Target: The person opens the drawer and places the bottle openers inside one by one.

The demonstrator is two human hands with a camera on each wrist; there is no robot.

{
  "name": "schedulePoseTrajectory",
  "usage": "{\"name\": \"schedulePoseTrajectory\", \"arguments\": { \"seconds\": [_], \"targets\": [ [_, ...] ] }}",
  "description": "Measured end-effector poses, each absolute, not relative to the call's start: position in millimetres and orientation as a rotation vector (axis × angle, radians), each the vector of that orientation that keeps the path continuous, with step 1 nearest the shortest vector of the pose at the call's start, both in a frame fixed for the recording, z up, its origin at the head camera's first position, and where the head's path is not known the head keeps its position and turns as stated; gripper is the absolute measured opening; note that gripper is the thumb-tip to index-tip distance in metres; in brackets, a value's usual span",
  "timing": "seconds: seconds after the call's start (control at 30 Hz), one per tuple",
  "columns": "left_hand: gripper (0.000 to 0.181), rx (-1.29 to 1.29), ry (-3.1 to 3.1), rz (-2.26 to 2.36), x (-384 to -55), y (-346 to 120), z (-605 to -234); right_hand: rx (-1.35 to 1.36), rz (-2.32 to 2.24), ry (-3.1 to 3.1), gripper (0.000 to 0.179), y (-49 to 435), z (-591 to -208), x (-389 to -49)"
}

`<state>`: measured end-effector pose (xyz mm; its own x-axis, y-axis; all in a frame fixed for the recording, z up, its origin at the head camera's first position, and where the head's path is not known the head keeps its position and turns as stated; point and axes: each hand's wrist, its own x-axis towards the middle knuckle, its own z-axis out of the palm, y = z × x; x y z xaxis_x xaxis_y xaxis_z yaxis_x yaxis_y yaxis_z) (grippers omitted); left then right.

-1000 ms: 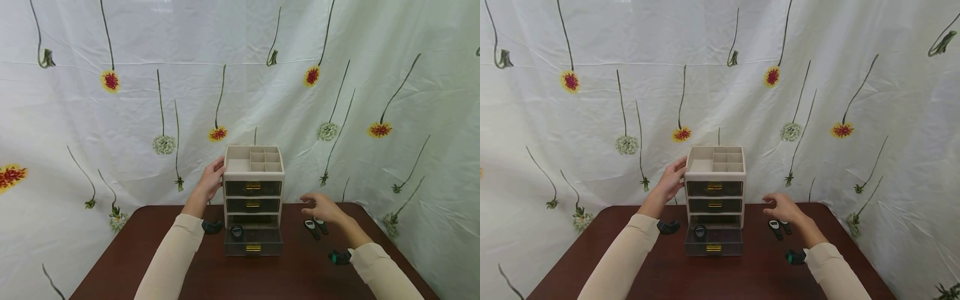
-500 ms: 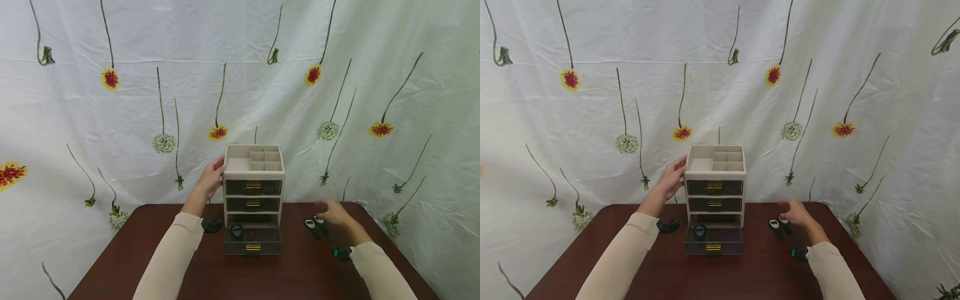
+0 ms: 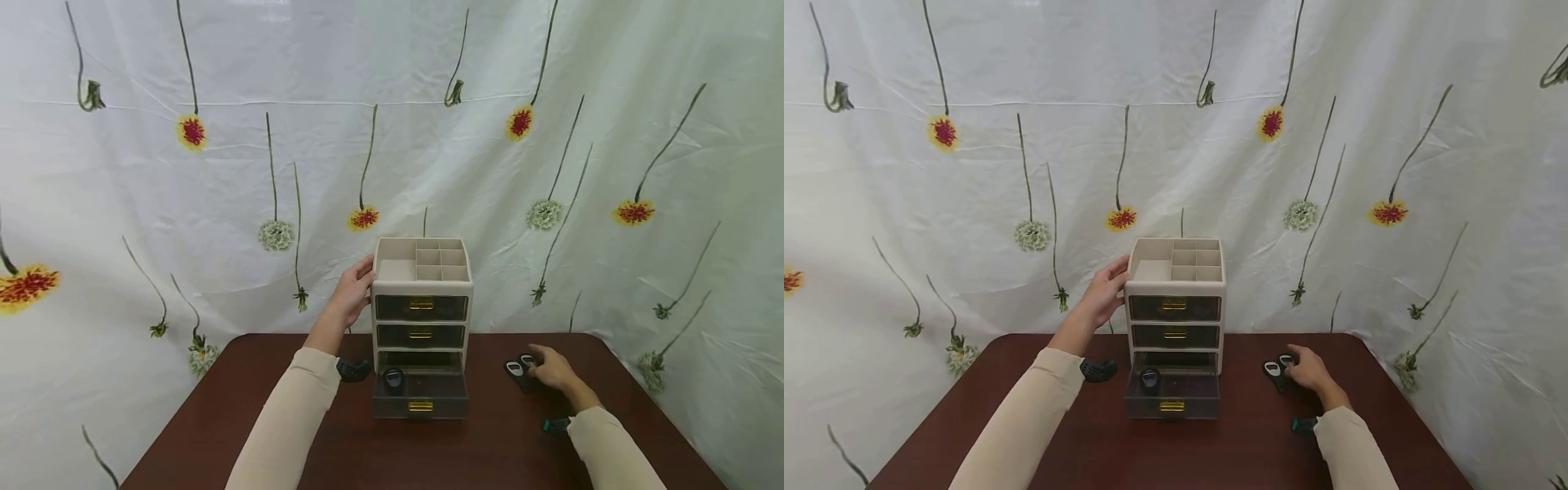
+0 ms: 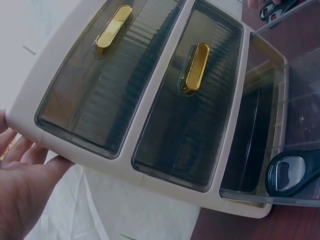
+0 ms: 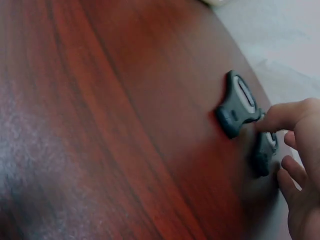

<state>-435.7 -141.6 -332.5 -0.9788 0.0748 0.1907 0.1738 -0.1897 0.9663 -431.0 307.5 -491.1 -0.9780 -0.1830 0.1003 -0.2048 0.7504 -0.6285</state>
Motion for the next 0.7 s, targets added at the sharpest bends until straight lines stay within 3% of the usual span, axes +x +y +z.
{"name": "schedulePoseTrajectory", "arguments": {
  "seconds": [0.13, 0.33, 0.7],
  "targets": [
    [0.053, -0.286, -1.957, -2.361, -435, -141, -330, 0.374, 0.946, -2.956, 0.066, 304, -492, -433],
    [0.052, -0.305, -1.946, -2.361, -433, -142, -330, 0.466, 0.79, -2.965, 0.05, 304, -486, -436],
    [0.054, -0.324, -1.949, -2.361, -435, -142, -332, 0.321, 0.913, -2.975, 0.05, 316, -485, -432]
  ]
}}
